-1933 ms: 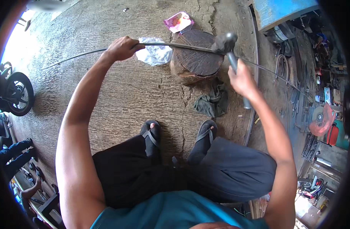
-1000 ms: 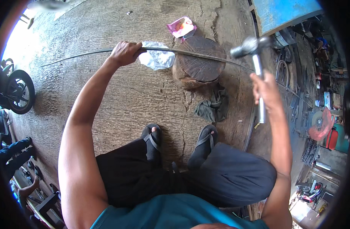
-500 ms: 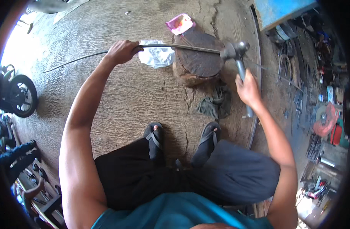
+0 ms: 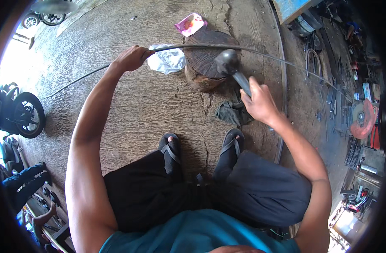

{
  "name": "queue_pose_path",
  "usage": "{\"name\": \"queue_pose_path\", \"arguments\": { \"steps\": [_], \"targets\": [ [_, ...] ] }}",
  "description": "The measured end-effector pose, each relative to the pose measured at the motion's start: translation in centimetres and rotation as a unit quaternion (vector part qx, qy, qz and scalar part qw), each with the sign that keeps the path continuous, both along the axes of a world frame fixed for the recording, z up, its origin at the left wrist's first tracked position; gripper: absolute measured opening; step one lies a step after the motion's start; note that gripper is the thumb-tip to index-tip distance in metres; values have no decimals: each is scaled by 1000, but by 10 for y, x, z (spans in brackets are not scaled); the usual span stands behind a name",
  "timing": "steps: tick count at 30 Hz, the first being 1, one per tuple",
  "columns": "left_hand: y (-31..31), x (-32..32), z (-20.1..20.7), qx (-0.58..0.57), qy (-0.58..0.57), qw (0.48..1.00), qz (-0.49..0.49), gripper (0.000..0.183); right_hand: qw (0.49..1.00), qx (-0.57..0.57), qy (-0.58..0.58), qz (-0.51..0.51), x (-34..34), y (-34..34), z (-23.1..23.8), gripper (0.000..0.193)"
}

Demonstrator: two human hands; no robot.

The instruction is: Straighten a metal rod by hammering it against a wooden block.

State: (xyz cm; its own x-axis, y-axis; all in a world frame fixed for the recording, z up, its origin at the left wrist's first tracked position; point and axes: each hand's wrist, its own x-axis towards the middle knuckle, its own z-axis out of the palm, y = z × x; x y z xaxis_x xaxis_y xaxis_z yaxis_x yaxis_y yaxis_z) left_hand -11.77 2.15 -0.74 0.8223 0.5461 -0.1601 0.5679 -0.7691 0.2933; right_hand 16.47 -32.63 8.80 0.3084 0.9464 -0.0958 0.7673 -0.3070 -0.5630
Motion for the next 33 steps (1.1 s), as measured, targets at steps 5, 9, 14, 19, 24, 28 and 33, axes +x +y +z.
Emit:
{"name": "queue_pose_path", "arguments": {
  "steps": [5,9,14,19,24,28,33],
  "targets": [
    [-2,43,-8,12,55,994,-96,30,998,-55,-11,35,-12,9,0,23],
    [-14,61,-5,-9,56,991,-123,36,998,-49,-4,28,-9,9,-5,24],
    [-16,61,-1,-13,20,988,-154,36,1000,-11,18,14,5,11,-9,26],
    [-12,60,-4,-14,23,989,-146,33,999,-44,-1,23,2,11,-8,25],
    [-10,62,3,-124,39,990,-48,64,998,-54,-4,19,-4,9,-9,24],
    [-11,65,9,-152,76,985,-19,71,1000,-26,6,17,-1,10,-11,23],
    [-10,70,31,-201,114,973,-5,73,1000,-13,7,21,1,11,-11,22]
  ]
}}
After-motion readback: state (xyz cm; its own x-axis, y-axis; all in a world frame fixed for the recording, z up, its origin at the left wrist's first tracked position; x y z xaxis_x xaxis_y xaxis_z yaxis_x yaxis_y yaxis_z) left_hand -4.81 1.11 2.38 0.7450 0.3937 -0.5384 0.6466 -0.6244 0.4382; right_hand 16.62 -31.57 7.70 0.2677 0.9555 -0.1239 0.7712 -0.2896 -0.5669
